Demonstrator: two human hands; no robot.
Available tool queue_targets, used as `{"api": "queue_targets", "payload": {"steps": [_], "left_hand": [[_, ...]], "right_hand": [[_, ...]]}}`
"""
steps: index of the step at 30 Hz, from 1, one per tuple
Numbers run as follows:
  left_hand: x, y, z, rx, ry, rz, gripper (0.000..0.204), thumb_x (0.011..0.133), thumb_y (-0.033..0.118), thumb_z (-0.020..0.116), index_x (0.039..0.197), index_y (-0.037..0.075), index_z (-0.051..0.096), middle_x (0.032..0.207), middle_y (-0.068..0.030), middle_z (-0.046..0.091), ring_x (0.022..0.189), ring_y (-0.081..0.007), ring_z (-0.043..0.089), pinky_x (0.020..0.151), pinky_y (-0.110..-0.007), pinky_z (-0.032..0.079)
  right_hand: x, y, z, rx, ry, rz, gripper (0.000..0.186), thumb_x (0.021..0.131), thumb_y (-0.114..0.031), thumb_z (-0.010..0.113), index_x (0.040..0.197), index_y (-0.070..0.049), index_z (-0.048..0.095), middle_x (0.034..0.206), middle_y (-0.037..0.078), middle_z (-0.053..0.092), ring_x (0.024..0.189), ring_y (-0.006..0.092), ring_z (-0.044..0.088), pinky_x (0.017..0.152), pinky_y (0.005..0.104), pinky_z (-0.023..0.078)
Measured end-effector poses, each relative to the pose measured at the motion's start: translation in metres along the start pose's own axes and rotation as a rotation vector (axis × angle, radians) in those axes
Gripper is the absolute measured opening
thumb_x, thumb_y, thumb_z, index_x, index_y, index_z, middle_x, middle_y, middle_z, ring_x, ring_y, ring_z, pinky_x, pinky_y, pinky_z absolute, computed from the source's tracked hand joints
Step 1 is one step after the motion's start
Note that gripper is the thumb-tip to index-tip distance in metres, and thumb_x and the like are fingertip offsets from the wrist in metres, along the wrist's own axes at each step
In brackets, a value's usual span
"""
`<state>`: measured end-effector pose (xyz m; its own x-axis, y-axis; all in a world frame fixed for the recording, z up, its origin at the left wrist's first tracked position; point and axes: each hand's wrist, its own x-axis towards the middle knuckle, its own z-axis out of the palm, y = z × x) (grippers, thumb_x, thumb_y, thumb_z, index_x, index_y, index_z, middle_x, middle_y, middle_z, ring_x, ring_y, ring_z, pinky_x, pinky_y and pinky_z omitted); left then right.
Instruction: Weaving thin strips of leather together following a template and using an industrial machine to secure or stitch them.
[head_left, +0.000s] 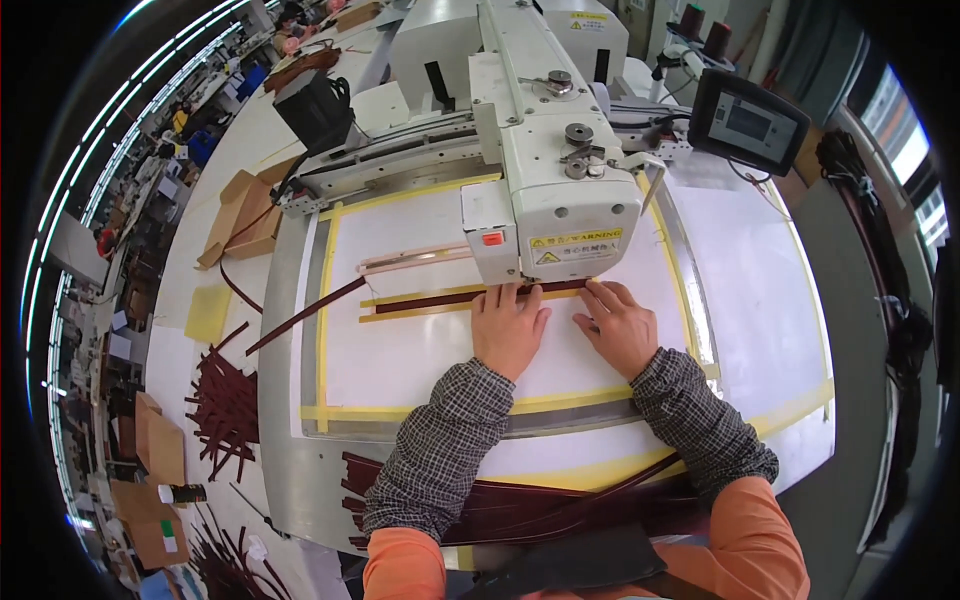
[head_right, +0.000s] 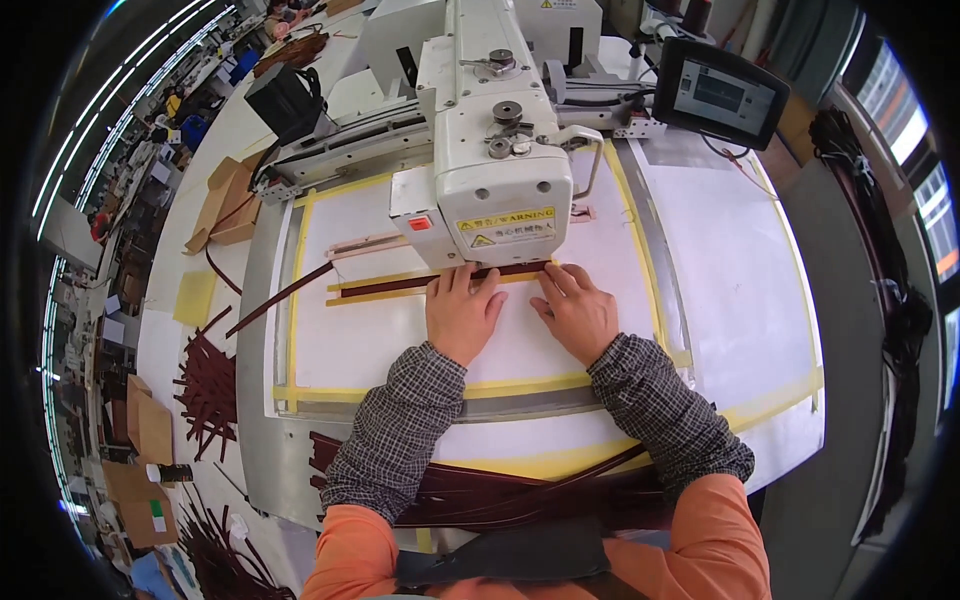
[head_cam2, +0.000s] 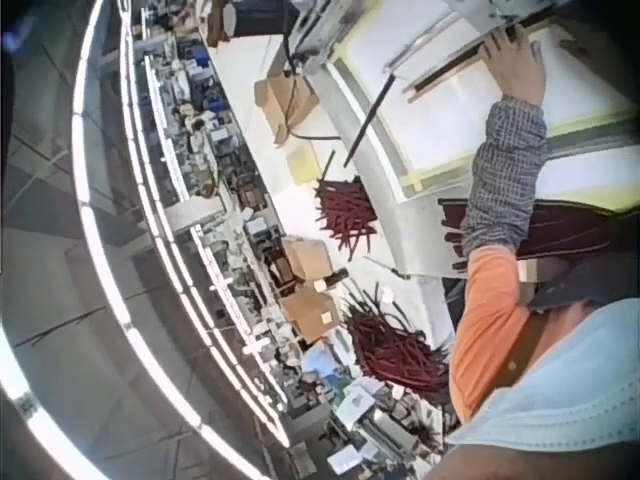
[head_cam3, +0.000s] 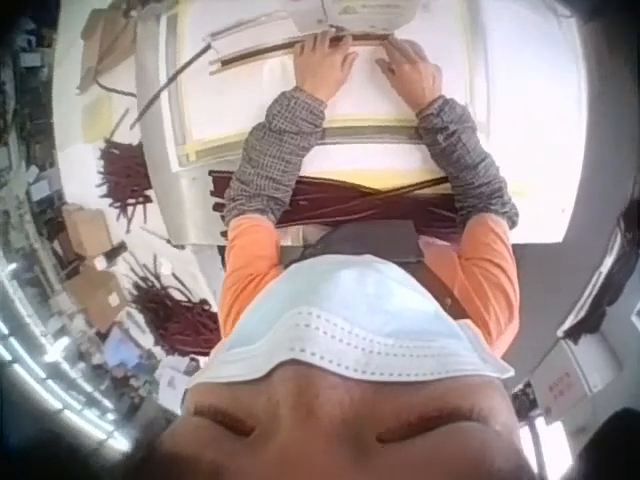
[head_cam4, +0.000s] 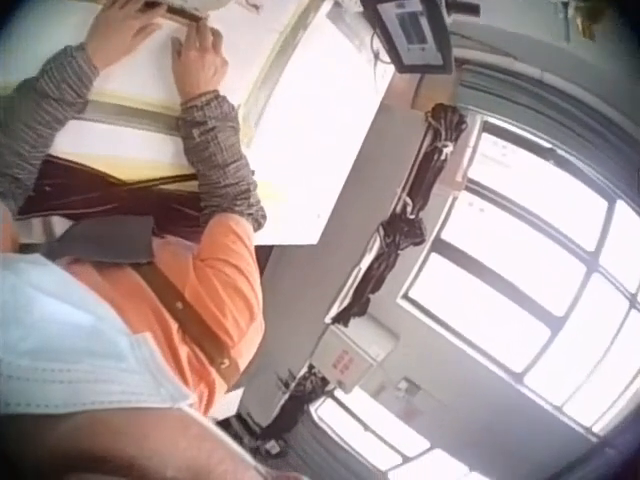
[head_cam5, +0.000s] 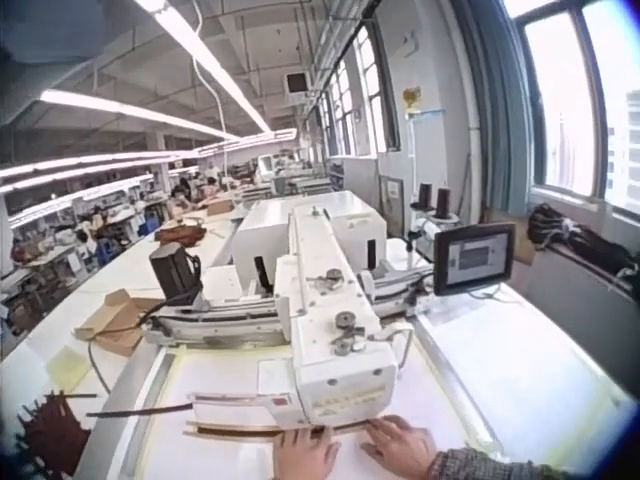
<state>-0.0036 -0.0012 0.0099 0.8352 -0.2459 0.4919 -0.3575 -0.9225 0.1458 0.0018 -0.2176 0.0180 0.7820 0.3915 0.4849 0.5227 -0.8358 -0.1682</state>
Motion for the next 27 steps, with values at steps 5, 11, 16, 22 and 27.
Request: {"api": "queue_targets", "payload": {"steps": [5,11,16,22,27], "left_hand": [[-0.001,-0.005,0.003,0.022,-0.013,0.035,0.035,0.092,0.026,0.074,0.125,0.015,0.075,0.123,-0.0113,0.065,0.118,-0.0315,0.059,0.097,-0.048,0.047],[-0.002,-0.002,0.005,0.029,-0.002,0.017,0.033,0.09,0.022,0.074,0.122,0.014,0.075,0.12,-0.0091,0.065,0.116,-0.03,0.062,0.095,-0.046,0.049],[-0.004,-0.003,0.005,0.077,0.01,0.009,0.028,0.091,0.022,0.073,0.118,0.013,0.076,0.115,-0.0066,0.066,0.113,-0.0292,0.064,0.094,-0.045,0.05],[-0.003,-0.003,0.004,0.08,0.0,-0.004,0.028,0.091,0.021,0.073,0.118,0.012,0.076,0.112,-0.0063,0.066,0.112,-0.0291,0.064,0.093,-0.045,0.05],[-0.004,-0.005,0.005,0.078,0.006,0.004,0.028,0.092,0.021,0.073,0.118,0.012,0.076,0.112,-0.0064,0.066,0.111,-0.0294,0.064,0.094,-0.046,0.05]], "right_hand": [[0.004,-0.009,0.004,-0.007,-0.018,-0.026,0.038,0.09,-0.03,0.078,0.118,-0.005,0.072,0.128,0.005,0.071,0.117,0.0206,0.067,0.072,0.0345,0.063],[0.0,-0.013,0.012,0.022,-0.003,-0.081,0.045,0.087,-0.03,0.079,0.122,-0.004,0.07,0.128,0.005,0.069,0.118,0.0199,0.065,0.069,0.0324,0.063],[0.0,-0.016,0.015,0.04,-0.003,-0.078,0.046,0.086,-0.03,0.079,0.122,-0.004,0.07,0.129,0.005,0.069,0.118,0.0201,0.064,0.067,0.0327,0.063],[0.001,-0.015,0.016,0.039,-0.006,-0.087,0.047,0.087,-0.031,0.078,0.124,-0.004,0.069,0.13,0.006,0.068,0.119,0.0204,0.064,0.066,0.0328,0.063],[0.002,-0.017,0.017,0.027,-0.011,-0.09,0.048,0.087,-0.032,0.078,0.124,-0.004,0.069,0.13,0.005,0.068,0.12,0.0203,0.064,0.066,0.0326,0.063]]}}
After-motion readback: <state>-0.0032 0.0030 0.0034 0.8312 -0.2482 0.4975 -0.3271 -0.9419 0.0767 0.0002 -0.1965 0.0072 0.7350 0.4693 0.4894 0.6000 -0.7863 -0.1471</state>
